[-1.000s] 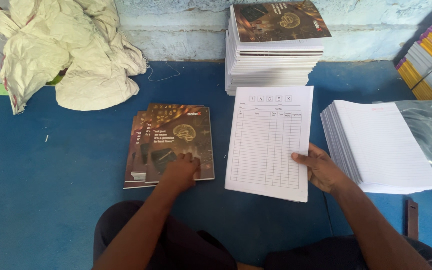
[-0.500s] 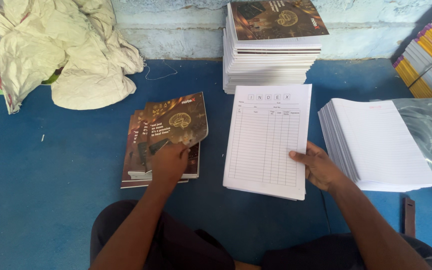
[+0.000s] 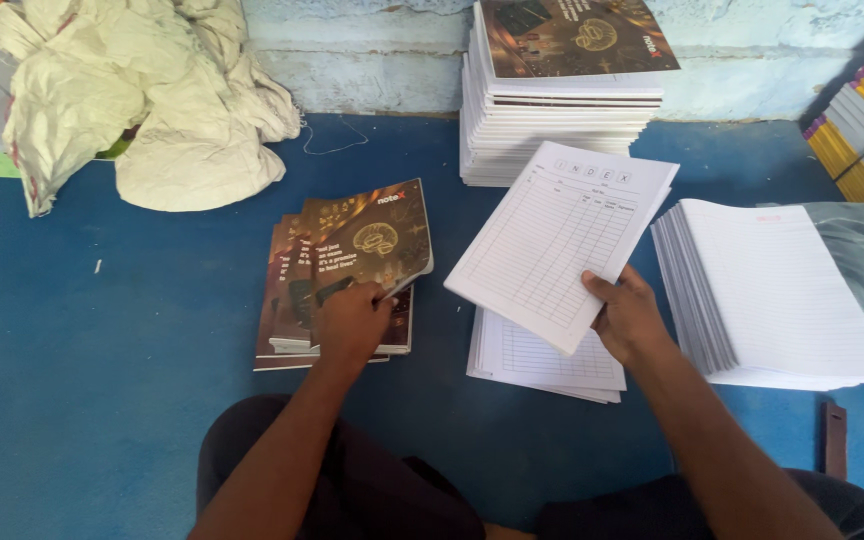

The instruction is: The person sits on the floor and repeatedly assembles notebooks by taking a stack of loose index pages, placing a brown cover on top, and stacking the finished notebook onto a pile. The process is repeated multiple times.

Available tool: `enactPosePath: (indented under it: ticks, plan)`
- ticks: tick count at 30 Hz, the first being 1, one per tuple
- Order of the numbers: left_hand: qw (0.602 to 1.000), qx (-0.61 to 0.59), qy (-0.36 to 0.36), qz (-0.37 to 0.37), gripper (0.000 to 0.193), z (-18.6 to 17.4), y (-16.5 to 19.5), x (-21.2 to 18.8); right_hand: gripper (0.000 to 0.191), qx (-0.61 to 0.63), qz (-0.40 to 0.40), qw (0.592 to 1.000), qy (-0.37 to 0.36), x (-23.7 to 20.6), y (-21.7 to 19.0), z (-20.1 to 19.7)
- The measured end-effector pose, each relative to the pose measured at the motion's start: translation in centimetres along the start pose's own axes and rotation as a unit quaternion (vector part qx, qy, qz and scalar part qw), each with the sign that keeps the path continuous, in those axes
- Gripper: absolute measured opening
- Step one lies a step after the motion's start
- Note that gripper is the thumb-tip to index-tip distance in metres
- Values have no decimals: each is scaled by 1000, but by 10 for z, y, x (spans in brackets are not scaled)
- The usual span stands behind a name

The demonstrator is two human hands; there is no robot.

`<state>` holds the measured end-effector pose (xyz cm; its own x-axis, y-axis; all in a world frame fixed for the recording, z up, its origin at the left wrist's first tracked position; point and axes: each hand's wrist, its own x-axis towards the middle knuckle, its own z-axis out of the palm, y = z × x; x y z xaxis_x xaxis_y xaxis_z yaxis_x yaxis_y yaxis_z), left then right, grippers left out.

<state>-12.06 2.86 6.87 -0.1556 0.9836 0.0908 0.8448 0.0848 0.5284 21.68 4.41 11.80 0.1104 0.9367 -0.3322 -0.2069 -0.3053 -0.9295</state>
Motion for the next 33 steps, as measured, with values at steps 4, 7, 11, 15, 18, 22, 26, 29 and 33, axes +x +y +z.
enactPosePath:
  ticks: [4,7,11,15,18,22,26,29,33]
  plan:
    - [997,-35,32,56,19,3,-4,-2,47,22,2,999,36,2,7,18]
    - [998,-27,18,47,17,6,-3,-3,43,25,4,998,55,2,12,23]
    - [997,-33,24,63,16,9,-2,-6,43,52,-3,998,41,2,19,21]
    - [993,-10,36,112,11,14,1,-9,43,41,6,998,42,4,24,21]
    - [989,5,25,145,18,16,1,-12,45,27,31,999,36,6,27,20]
    - [988,-17,-13,153,33,10,1,-14,45,12,35,999,23,8,28,17]
    - [984,-6,-30,176,42,4,4,-14,46,16,45,999,15,12,33,15]
    - [983,9,-74,167,44,5,5,-15,46,8,57,998,11,11,38,16]
    - [989,4,-103,104,44,18,-10,-4,47,-17,71,997,2,9,43,21]
